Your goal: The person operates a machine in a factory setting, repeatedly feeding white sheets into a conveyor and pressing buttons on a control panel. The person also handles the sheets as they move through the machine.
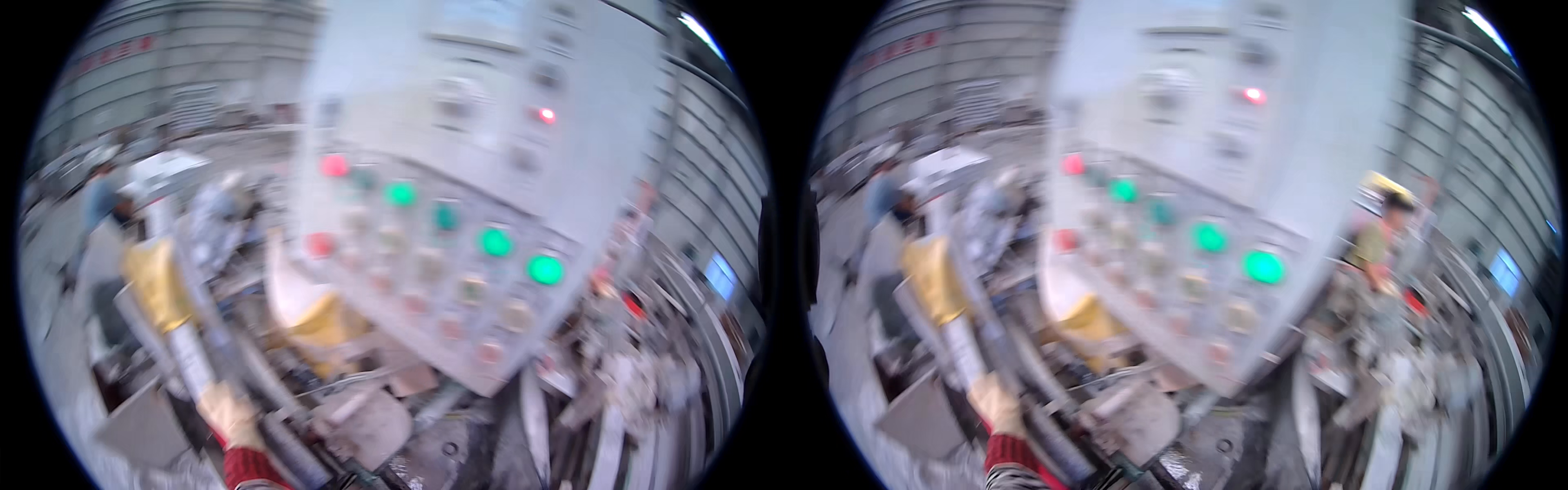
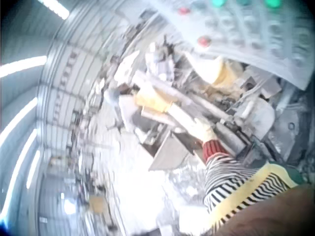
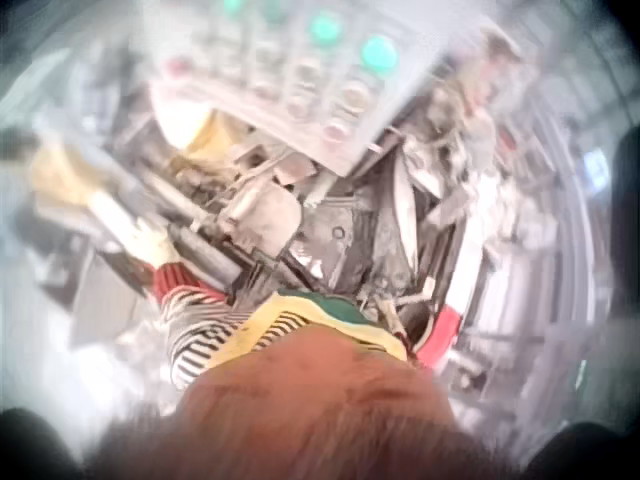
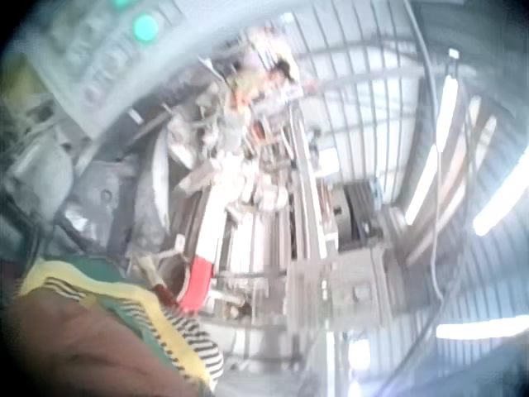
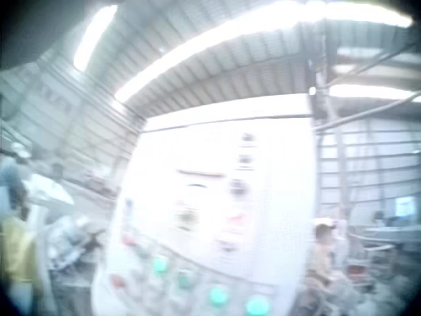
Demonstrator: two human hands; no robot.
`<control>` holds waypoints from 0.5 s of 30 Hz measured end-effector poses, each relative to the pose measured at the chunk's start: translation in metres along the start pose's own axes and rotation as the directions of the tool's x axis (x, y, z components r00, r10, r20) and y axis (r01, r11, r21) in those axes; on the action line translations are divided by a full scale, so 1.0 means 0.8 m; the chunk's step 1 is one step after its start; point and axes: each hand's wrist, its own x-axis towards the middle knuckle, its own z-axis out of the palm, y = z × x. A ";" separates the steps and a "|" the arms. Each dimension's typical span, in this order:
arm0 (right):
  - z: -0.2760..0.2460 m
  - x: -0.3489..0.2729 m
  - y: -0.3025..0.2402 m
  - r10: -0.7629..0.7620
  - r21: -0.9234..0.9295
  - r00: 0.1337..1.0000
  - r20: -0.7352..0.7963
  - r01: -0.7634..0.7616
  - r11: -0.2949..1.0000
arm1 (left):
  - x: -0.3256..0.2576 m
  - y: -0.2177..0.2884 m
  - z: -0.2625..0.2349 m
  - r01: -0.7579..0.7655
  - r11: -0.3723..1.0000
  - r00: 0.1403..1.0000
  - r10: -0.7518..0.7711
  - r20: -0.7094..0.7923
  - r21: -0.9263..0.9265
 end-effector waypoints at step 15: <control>0.109 0.078 -0.097 -0.053 -0.127 0.947 0.318 0.098 0.987 | 0.007 -0.070 0.015 0.012 1.000 0.999 -0.012 -0.030 -0.012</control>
